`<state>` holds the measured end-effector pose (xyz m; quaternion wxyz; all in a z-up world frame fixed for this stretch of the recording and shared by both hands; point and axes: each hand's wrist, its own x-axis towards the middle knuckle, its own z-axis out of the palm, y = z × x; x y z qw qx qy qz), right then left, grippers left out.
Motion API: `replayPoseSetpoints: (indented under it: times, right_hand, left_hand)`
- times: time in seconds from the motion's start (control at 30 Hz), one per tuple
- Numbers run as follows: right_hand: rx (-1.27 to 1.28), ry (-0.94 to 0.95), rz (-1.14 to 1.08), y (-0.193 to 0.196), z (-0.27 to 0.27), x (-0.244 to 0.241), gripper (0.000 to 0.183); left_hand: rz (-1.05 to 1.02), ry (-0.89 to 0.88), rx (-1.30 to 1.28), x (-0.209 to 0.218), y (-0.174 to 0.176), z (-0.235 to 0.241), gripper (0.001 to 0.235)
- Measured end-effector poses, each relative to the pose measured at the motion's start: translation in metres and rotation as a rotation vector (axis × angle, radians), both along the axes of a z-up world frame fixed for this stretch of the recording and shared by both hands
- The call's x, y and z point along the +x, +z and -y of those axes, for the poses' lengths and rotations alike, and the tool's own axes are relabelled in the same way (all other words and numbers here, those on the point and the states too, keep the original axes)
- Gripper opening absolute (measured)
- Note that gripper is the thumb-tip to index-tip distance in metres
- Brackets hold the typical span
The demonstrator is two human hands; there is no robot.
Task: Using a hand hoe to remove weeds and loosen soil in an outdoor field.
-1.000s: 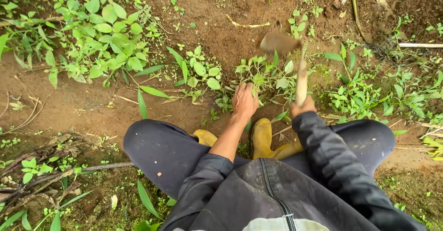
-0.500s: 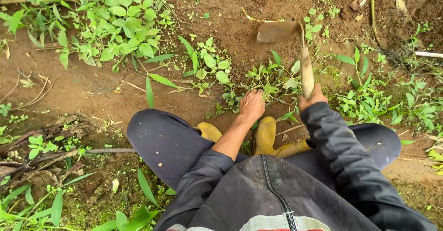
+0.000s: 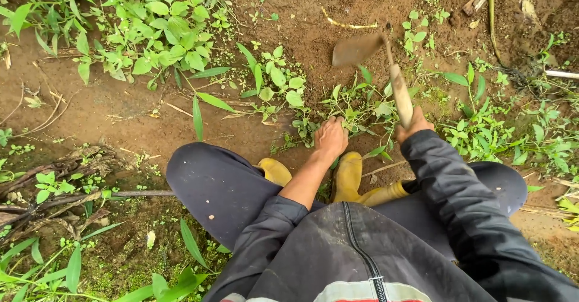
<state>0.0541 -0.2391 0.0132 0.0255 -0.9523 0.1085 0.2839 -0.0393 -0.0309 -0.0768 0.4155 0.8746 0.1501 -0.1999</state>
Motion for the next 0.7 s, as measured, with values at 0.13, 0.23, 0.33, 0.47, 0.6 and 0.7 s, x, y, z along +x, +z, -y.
replayPoseSetpoints:
  times: [0.13, 0.23, 0.33, 0.47, 0.6, 0.7]
  right_hand:
    - [-0.106, 0.177, -0.121, 0.007, 0.038, 0.001, 0.046]
    - [-0.211, 0.271, -0.138, 0.007, 0.045, 0.013, 0.048]
    - [-0.086, 0.108, -0.038, -0.012, 0.042, 0.017, 0.051]
    - [-0.141, 0.127, -0.066, -0.014, 0.051, -0.010, 0.051]
    - [-0.201, 0.244, -0.210, 0.039, 0.025, -0.030, 0.045]
    - [0.042, 0.114, -0.042, 0.006, 0.008, -0.028, 0.063]
  left_hand:
    - [-0.002, 0.018, -0.013, 0.000, -0.013, 0.004, 0.035]
    - [0.004, 0.006, -0.011, 0.002, -0.010, 0.005, 0.034]
    - [0.012, 0.050, -0.040, 0.002, -0.004, 0.002, 0.037]
    - [-0.027, 0.055, -0.050, 0.009, 0.028, -0.015, 0.035]
    - [-0.055, 0.164, -0.110, 0.023, 0.044, -0.028, 0.036]
    - [0.093, 0.376, -0.173, 0.040, 0.102, -0.060, 0.026]
